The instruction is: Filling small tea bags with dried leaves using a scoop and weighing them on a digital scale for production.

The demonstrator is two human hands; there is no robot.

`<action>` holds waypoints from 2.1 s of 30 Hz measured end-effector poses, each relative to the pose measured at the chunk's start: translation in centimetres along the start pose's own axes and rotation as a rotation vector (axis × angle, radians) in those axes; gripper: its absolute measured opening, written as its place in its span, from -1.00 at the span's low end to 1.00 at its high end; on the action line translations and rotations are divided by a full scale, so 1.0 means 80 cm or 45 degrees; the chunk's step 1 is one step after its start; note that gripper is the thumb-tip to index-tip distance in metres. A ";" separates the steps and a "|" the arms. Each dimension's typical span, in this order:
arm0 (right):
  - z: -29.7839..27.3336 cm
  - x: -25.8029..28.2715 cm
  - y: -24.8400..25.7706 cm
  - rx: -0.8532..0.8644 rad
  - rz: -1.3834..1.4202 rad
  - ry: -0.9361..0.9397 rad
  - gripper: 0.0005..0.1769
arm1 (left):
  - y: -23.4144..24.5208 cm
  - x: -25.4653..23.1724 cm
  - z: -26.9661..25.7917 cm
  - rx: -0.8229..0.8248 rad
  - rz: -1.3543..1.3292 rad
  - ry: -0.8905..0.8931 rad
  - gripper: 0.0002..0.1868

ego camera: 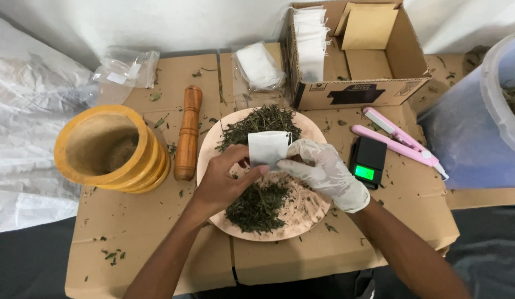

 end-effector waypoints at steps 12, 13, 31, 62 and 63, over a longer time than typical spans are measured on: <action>0.009 0.045 -0.007 -0.008 0.167 -0.112 -0.78 | 0.004 0.005 0.003 -0.021 0.016 -0.005 -0.89; 0.010 0.052 -0.007 0.001 0.170 -0.113 -0.78 | 0.004 0.001 -0.001 -0.028 0.016 0.001 -0.89; 0.020 0.051 -0.010 -0.029 0.119 -0.120 -0.76 | -0.005 -0.002 -0.001 0.108 0.072 0.182 -0.85; -0.034 -0.023 0.206 -0.601 -0.024 -0.490 -0.84 | -0.024 -0.002 -0.009 0.171 0.318 -0.010 -0.84; -0.044 -0.033 0.220 -0.618 0.023 -0.473 -0.88 | -0.024 -0.003 -0.008 0.139 0.345 -0.022 -0.78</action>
Point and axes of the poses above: each hand's wrist, its own z-axis towards the middle knuckle, its own y-axis out of the back of the hand, x = y × z, the point moved 9 cm from there along z, towards the middle knuckle, and after that the axes turned 8 degrees about y, right-handed, at the moved point
